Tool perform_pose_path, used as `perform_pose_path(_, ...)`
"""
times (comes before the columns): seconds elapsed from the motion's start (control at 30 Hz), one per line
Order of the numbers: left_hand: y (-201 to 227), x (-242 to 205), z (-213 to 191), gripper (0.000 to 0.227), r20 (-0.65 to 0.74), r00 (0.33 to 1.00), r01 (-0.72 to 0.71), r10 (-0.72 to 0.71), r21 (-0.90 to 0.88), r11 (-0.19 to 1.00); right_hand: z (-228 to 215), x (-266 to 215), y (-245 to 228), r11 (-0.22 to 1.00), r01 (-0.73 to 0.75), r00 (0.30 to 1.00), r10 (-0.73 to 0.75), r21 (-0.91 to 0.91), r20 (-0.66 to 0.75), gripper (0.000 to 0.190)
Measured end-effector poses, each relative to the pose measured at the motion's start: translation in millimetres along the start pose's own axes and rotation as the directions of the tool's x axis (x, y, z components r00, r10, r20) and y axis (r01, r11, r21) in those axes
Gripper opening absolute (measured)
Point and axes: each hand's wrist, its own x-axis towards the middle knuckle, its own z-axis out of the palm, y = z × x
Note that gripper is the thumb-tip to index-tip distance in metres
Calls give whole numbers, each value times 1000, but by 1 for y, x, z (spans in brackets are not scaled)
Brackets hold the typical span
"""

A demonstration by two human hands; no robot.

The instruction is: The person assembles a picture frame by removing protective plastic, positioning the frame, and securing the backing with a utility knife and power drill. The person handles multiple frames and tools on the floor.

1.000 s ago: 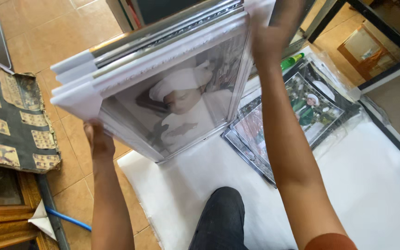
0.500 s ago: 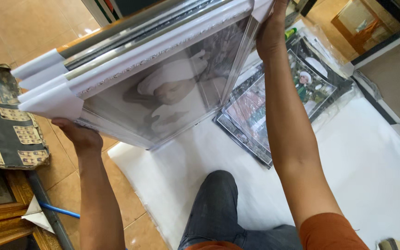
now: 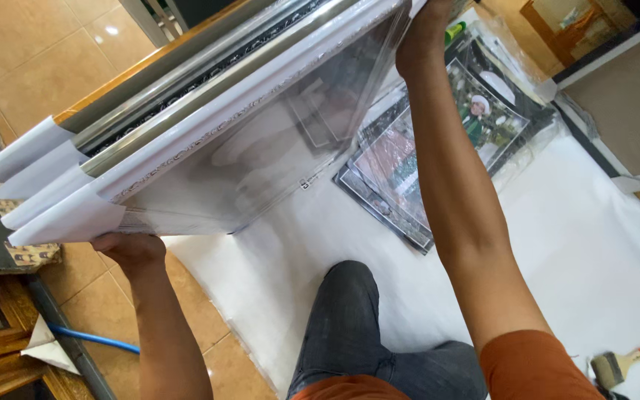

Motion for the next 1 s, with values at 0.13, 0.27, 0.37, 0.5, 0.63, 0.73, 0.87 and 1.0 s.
perform_pose_path(0.13, 10, -1, 9, 102, 10, 1000, -6, 5, 24, 1000, -1, 1, -1, 1000, -17, 999, 17, 5, 29, 86)
perform_pose_path(0.27, 21, 28, 23, 104, 17, 998, -59, 59, 45, 997, 1, 21, 7, 1000, -15, 997, 13, 23, 79, 85)
perform_pose_path(0.37, 24, 50, 27, 107, 14, 996, -94, 93, 70, 993, 5, 45, 24, 998, -65, 991, 64, 2, 116, 80)
perform_pose_path(0.5, 20, 70, 33, 109, 11, 994, -105, 105, 51, 993, 11, 75, 42, 977, -192, 968, 204, -91, 144, 80)
perform_pose_path(0.63, 22, 88, 36, 114, 2, 996, -84, 84, -15, 996, 29, 74, 47, 947, -192, 977, 209, -257, 41, 84)
perform_pose_path(0.73, 23, 94, 36, 118, 22, 996, -84, 84, 9, 996, 34, 39, 40, 919, -46, 998, 57, -391, 17, 81)
perform_pose_path(0.87, 27, 100, 38, 120, -11, 1000, 0, 0, -20, 1000, 42, -23, 23, 822, 72, 993, -110, -565, -34, 78)
perform_pose_path(1.0, 30, 101, 43, 121, -39, 999, -19, 22, 69, 997, 36, -122, 21, 764, -37, 975, -113, -644, -190, 71)
